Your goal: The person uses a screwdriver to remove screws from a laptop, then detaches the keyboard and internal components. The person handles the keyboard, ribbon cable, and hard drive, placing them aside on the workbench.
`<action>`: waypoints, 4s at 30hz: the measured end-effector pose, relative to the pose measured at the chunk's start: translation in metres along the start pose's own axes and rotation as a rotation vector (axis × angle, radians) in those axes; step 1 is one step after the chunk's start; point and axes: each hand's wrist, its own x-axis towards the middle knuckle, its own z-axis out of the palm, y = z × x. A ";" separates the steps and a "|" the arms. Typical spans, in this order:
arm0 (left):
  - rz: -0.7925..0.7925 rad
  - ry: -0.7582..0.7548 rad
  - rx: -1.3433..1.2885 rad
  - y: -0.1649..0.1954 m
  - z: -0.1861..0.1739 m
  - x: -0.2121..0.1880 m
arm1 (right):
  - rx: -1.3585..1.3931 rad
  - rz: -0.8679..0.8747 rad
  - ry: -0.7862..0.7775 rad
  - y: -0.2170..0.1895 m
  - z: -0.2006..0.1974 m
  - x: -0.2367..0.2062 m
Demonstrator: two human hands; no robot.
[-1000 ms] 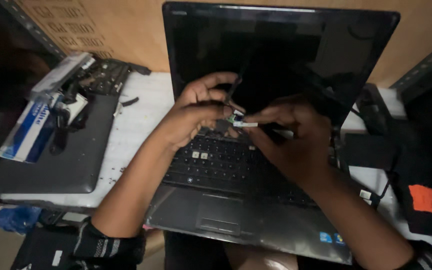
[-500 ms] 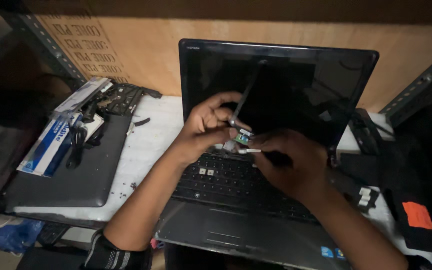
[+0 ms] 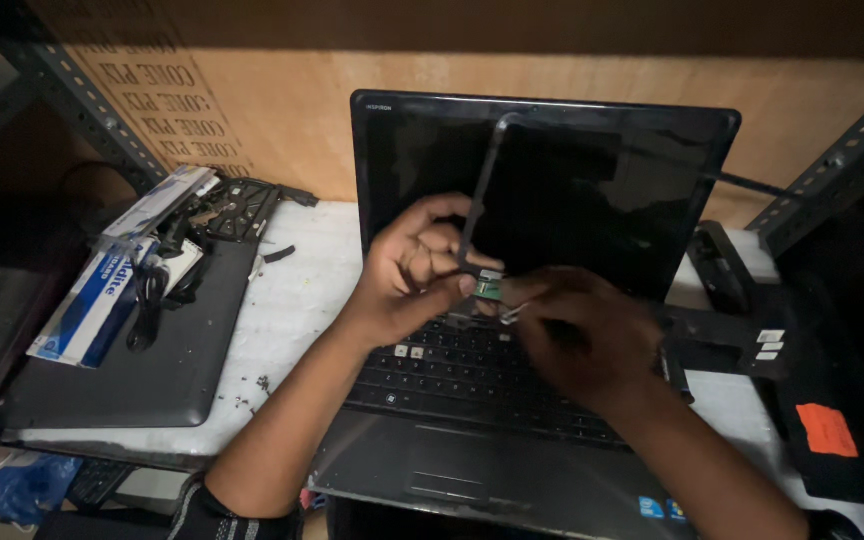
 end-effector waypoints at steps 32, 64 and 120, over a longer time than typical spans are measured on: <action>0.151 0.078 0.452 0.013 0.024 0.001 | 0.100 0.049 0.053 -0.007 -0.012 0.017; 0.126 0.016 0.483 0.011 0.020 -0.003 | -0.062 -0.018 -0.063 -0.006 -0.028 0.027; 0.428 0.019 0.877 0.015 0.012 -0.015 | -0.168 -0.023 -0.211 -0.015 -0.029 0.026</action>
